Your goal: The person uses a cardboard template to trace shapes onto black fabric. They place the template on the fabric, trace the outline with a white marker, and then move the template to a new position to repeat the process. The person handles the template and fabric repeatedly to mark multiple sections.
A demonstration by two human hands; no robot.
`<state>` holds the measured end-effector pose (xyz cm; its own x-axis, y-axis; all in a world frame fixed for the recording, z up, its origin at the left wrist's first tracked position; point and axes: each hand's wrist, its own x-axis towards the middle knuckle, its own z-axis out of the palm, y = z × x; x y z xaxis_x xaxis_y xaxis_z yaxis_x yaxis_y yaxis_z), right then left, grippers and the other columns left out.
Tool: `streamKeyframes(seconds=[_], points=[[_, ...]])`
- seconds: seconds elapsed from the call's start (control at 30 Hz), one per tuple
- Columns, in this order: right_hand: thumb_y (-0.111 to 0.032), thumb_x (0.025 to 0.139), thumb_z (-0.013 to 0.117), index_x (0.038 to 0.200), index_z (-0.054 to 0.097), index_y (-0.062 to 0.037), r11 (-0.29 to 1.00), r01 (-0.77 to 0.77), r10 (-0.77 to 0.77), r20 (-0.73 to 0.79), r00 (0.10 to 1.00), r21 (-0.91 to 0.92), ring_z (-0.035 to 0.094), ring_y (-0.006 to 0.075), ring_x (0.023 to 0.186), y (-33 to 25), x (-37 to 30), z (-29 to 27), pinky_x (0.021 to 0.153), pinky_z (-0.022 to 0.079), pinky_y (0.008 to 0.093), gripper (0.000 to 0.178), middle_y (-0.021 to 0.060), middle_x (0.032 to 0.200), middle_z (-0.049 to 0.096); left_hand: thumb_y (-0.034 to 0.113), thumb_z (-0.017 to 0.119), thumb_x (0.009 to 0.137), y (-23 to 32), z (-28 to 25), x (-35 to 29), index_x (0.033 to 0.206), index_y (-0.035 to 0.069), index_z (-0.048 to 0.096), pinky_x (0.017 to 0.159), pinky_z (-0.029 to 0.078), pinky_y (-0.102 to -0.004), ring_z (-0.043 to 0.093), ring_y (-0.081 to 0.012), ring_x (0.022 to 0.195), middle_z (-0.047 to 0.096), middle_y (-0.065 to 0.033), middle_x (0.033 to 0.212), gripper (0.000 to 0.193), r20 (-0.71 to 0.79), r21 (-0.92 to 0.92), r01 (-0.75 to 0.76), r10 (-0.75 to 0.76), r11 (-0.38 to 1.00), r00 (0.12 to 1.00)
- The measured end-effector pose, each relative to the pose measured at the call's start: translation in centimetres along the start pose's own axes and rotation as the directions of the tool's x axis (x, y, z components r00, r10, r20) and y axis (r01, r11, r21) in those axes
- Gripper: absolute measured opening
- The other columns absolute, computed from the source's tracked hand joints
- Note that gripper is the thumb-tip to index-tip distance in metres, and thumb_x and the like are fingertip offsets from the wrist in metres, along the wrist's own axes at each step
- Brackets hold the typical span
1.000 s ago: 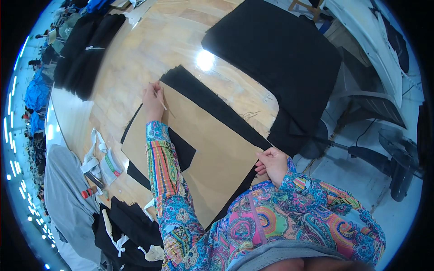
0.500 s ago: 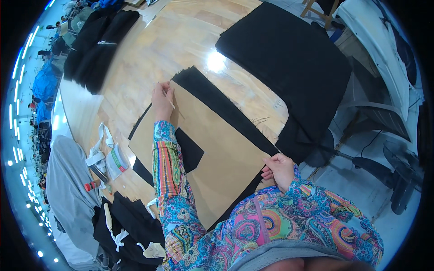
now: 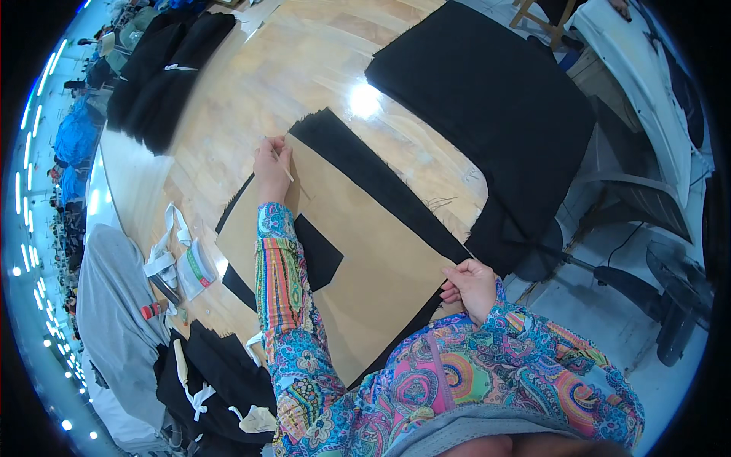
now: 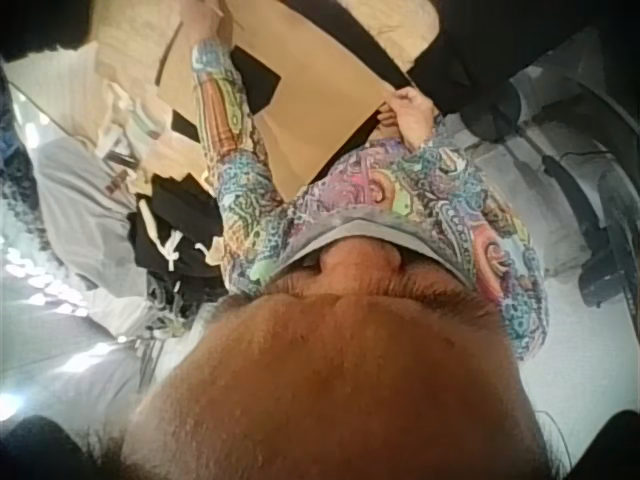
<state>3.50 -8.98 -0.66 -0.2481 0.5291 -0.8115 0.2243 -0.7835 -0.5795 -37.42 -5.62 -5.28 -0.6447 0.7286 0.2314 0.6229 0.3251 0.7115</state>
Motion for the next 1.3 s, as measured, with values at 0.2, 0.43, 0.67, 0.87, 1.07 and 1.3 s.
streamKeyframes(seconds=[0.2,0.43,0.67,0.87,1.07,1.3], points=[[-0.015,0.084,0.063,0.082,0.054,-0.0003,1.0,-0.001,0.001,0.003,1.0,0.006,0.06,0.0162,0.053,-0.1,-0.1,0.1,0.048,0.05,0.026,0.017,0.0105,0.068,0.06,0.003,0.064,0.076,-0.9,0.2,0.2,0.089,0.004,0.055,0.08,0.045,-0.0345,0.057,-0.0259,0.089,0.062,-0.011,0.098,0.016,0.01,-0.024,0.018,-0.018,1.0,1.0],[-0.016,0.084,0.063,0.082,0.054,-0.0008,1.0,0.001,-0.001,-0.004,1.0,0.01,0.06,0.0161,0.053,0.2,-0.1,0.1,0.047,0.05,0.0259,0.017,0.0104,0.068,0.06,0.003,0.063,0.08,-0.1,0.4,0.2,0.087,0.001,0.053,0.077,0.045,-0.0262,0.055,-0.0135,0.082,0.062,-0.0077,0.096,0.012,-0.009,0.023,-0.007,0.007,1.0,1.0],[-0.016,0.084,0.063,0.082,0.054,-0.001,1.0,0.006,-0.006,-0.004,1.0,0.019,0.06,0.0159,0.052,0.3,0.0,0.1,0.046,0.049,0.025,0.017,0.0101,0.067,0.06,0.005,0.064,0.077,-0.5,0.2,-0.1,0.089,0.005,0.055,0.08,0.045,-0.0338,0.055,-0.0242,0.089,0.062,-0.0099,0.098,0.014,-0.006,-0.006,-0.001,0.001,1.0,1.0],[-0.017,0.085,0.062,0.082,0.054,-0.0014,1.0,0.009,-0.009,-0.026,1.0,0.015,0.06,0.0152,0.052,0.1,-0.1,0.1,0.045,0.049,0.0251,0.018,0.009,0.066,0.06,0.005,0.064,0.077,0.0,0.7,0.0,0.085,0.006,0.056,0.075,0.044,-0.0326,0.053,-0.0214,0.083,0.061,-0.0077,0.09,0.011,-0.021,-0.007,-0.022,0.021,1.0,1.0],[-0.017,0.085,0.062,0.082,0.054,-0.0019,1.0,0.007,-0.007,-0.025,1.0,-0.01,0.06,0.0151,0.051,0.1,-0.1,0.3,0.044,0.048,0.0249,0.018,0.0087,0.066,0.06,0.006,0.064,0.077,-0.4,0.4,-0.2,0.084,0.006,0.056,0.074,0.044,-0.0331,0.053,-0.0228,0.083,0.06,-0.009,0.087,0.01,-0.049,0.017,-0.057,0.057,0.998,0.997],[-0.011,0.082,0.062,0.088,0.051,-0.0027,0.984,0.148,-0.155,-0.07,0.985,-0.095,0.056,0.0124,0.05,-0.3,-1.0,-0.9,0.045,0.046,0.0244,0.015,0.0048,0.066,0.057,0.007,0.064,0.076,-0.1,0.9,-0.2,0.083,0.006,0.056,0.074,0.044,-0.0353,0.054,-0.0262,0.083,0.059,-0.01,0.084,0.011,-0.097,0.07,-0.09,0.097,0.993,0.99]])
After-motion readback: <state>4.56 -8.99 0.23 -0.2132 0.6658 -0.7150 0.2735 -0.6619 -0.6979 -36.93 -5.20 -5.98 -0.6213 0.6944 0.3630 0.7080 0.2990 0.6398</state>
